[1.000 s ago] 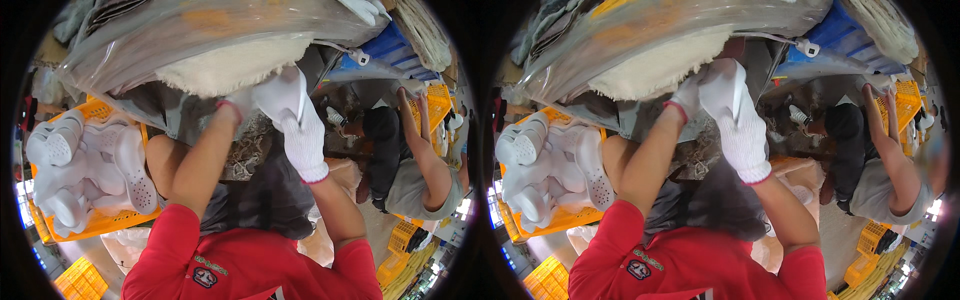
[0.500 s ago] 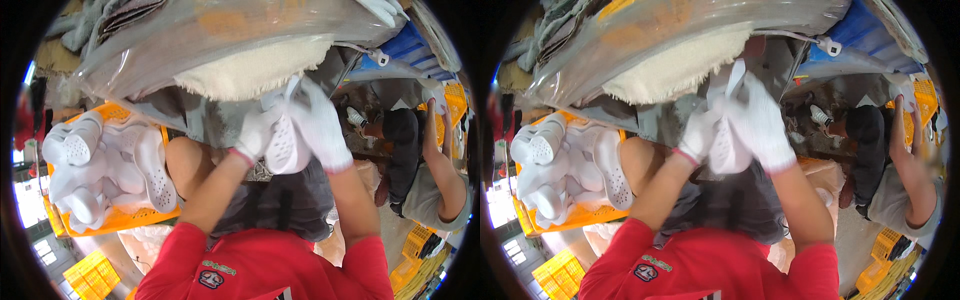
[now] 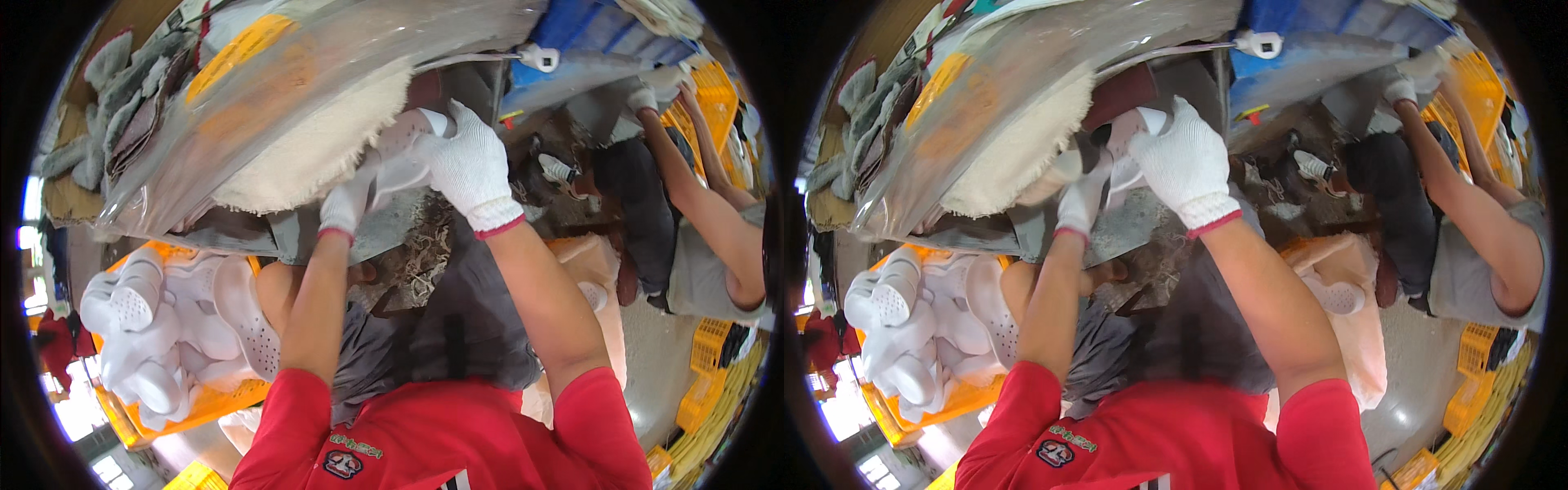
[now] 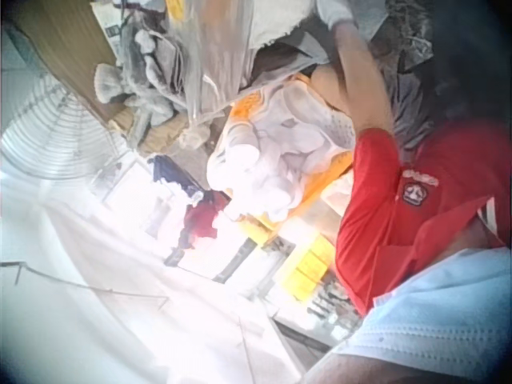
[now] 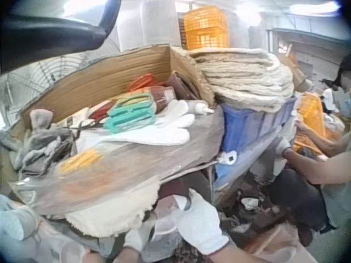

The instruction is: The person sits on the floor and repeatedly wipes white slipper soles with a cloth, then places them into a yellow basket. The person handles each slipper one at a time, wiping both sides before stacking them in the basket.

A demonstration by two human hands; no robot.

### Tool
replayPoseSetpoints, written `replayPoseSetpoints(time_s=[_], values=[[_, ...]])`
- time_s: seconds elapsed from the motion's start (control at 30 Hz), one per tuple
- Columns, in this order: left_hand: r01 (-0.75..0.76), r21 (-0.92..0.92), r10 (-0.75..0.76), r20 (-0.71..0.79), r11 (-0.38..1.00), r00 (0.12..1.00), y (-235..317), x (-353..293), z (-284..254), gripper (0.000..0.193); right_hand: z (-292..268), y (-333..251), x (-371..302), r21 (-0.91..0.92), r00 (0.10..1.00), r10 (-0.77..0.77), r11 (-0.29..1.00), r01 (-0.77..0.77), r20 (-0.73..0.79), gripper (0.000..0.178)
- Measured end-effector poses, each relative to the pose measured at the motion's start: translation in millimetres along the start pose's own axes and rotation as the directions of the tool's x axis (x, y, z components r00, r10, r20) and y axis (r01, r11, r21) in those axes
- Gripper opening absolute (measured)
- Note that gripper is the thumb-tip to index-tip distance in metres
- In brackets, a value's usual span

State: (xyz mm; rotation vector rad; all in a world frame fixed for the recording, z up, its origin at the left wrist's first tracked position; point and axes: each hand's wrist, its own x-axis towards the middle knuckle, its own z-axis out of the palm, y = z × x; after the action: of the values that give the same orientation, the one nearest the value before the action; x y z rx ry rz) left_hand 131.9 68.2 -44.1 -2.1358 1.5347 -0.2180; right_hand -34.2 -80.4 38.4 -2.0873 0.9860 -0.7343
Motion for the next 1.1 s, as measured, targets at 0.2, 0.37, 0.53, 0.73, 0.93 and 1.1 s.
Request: replayPoseSetpoints(time_s=[0.2, 0.37, 0.53, 0.73, 0.93, 1.1], values=[[0.097, -0.969, -0.015, 0.096, 0.228, 0.995, 32, -50, -2, 0.049, -3, -11, 1, -0.166, 0.957, -0.169, 0.963, 0.211, 0.234, 0.039], [0.001, -0.981, -0.414, 0.083, -0.195, 0.907, 91, 22, -24, 0.052, -44, -47, -77, -0.235, 0.811, -0.544, 0.778, 0.583, 0.213, 0.068], [-0.019, -0.775, -0.186, 0.127, -0.632, 0.974, 74, -6, -59, 0.044, -74, -31, -93, -0.407, 0.654, -0.499, 0.52, 0.75, 0.568, 0.044], [0.022, 0.347, 0.077, 0.147, -0.938, 0.986, 82, -62, -29, 0.061, -40, -42, -127, -0.036, 0.532, -0.799, 0.545, 0.837, 0.282, 0.042], [-0.384, -0.917, -0.588, -0.251, -0.11, 0.769, 53, -10, 53, 0.031, 25, -57, -102, -0.152, 0.806, -0.515, 0.807, 0.57, 0.291, 0.048], [-0.188, -0.529, -0.381, 0.282, -0.827, 0.881, 62, -49, 22, 0.034, 12, -61, -118, -0.162, 0.844, -0.483, 0.837, 0.523, 0.235, 0.045]])
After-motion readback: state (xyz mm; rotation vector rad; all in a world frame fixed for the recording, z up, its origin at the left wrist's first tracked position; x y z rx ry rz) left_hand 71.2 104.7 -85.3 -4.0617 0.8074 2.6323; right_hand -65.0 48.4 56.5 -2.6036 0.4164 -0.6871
